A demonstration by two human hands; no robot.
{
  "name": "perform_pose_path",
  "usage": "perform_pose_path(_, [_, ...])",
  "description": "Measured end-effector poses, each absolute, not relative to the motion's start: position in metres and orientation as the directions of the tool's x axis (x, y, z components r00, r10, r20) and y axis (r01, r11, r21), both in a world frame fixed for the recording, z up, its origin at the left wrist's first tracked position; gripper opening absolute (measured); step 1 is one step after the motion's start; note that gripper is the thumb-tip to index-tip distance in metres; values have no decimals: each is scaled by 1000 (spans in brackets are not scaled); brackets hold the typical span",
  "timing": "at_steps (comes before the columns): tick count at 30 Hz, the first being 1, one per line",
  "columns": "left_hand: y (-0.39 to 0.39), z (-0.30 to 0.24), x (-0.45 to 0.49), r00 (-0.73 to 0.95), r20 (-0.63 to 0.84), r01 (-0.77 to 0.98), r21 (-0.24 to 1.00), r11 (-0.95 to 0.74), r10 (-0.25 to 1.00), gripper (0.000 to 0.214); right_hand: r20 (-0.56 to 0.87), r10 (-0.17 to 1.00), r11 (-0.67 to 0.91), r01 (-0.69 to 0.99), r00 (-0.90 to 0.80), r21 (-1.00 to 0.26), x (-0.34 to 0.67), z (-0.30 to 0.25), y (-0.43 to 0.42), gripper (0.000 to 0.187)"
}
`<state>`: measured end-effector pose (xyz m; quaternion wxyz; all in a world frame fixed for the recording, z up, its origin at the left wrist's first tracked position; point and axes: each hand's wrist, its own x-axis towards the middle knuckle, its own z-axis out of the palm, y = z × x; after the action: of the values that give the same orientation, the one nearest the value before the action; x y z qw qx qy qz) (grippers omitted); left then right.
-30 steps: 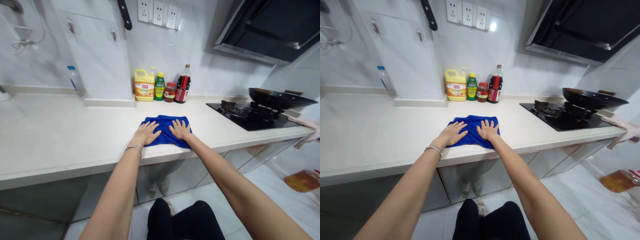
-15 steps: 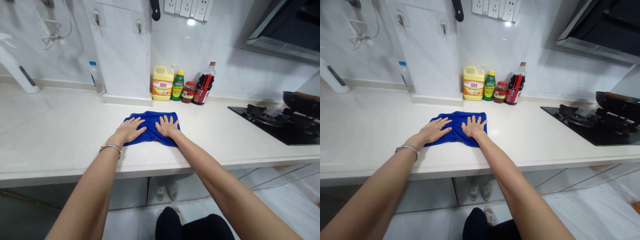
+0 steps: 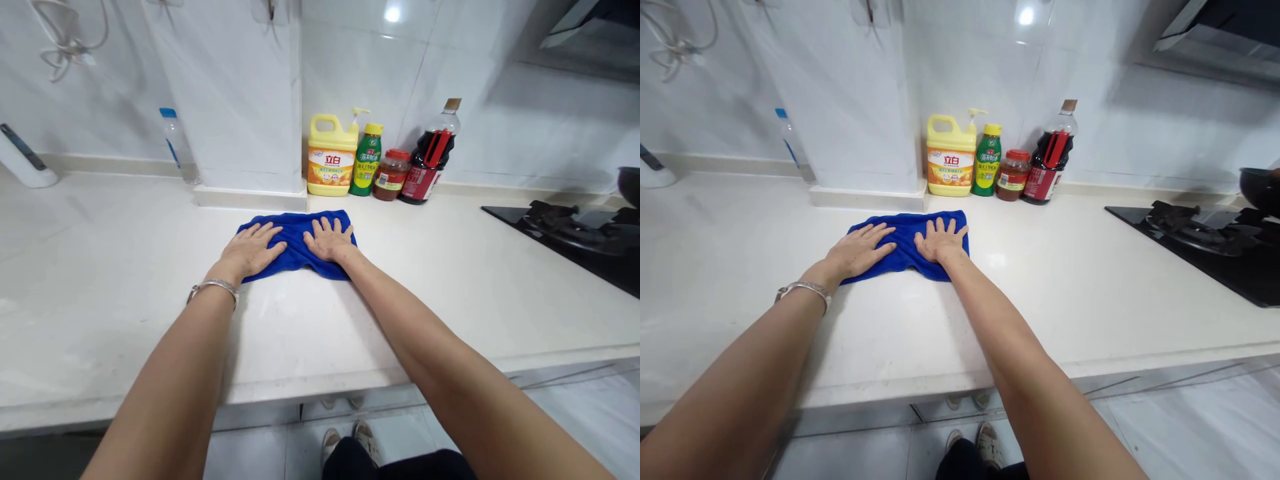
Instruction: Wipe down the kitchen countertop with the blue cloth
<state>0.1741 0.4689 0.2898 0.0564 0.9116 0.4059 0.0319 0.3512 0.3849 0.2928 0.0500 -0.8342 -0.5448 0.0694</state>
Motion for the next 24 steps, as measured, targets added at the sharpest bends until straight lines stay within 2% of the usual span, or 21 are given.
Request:
perform_pose_path(12, [464,288,177,639,40,762,102,-639,768,70,-54,926,-376,909,373,-177,362,292,397,72])
perform_pose_path(24, [381,285,163,684,56,725,61,-686,728,70,-49,963,-269,948,264,-172,367,291,310,71])
